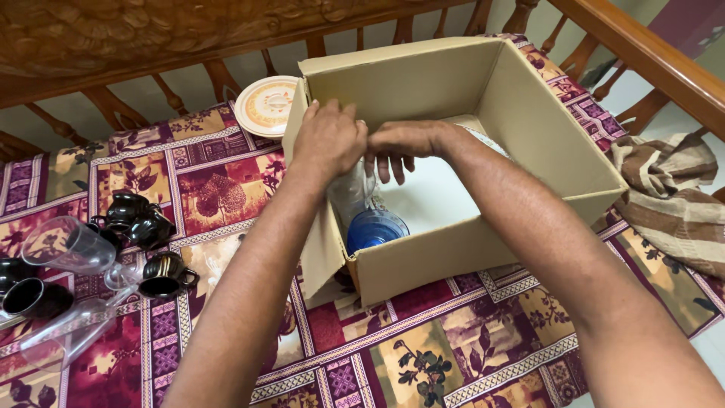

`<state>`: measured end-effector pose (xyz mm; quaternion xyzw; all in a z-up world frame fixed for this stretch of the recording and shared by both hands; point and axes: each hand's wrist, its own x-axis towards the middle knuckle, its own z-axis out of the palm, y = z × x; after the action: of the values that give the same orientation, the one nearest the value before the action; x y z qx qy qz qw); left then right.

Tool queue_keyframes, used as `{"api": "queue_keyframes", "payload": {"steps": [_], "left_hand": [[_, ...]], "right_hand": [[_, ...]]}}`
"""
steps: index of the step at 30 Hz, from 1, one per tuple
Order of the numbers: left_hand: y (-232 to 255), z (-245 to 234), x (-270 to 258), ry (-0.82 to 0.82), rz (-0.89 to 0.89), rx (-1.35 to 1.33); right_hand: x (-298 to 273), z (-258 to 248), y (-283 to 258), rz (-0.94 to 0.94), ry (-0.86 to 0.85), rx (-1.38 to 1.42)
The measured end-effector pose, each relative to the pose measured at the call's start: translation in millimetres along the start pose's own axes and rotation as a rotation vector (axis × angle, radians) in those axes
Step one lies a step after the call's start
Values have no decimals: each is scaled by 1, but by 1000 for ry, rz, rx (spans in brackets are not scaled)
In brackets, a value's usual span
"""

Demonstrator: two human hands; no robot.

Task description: The person wipes several plates with a cloth, then places them into a cardboard box. They also pack bowls, glasses, and mugs into the box. The task is performed on a dining table with a patterned tablecloth.

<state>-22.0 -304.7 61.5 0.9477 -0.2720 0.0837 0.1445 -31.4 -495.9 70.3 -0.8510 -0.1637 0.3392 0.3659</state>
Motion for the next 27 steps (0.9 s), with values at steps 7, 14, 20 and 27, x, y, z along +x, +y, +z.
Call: {"api": "queue_keyframes", "payload": {"steps": [7,14,20,27], "left_hand": [[-6,-3,-5,217,-167,-284],[-10,-6,-12,280,-442,-373],[-18,-8,-9,30,-550,-284],[-42,-15,-3,-95,-509,-251]], "right_hand": [[4,3,0,-40,45,-64],[-1,-11,1,187,337,-410],[-7,-5,-2,228,257,-552],[-11,11,-8,217,166,-637]]}}
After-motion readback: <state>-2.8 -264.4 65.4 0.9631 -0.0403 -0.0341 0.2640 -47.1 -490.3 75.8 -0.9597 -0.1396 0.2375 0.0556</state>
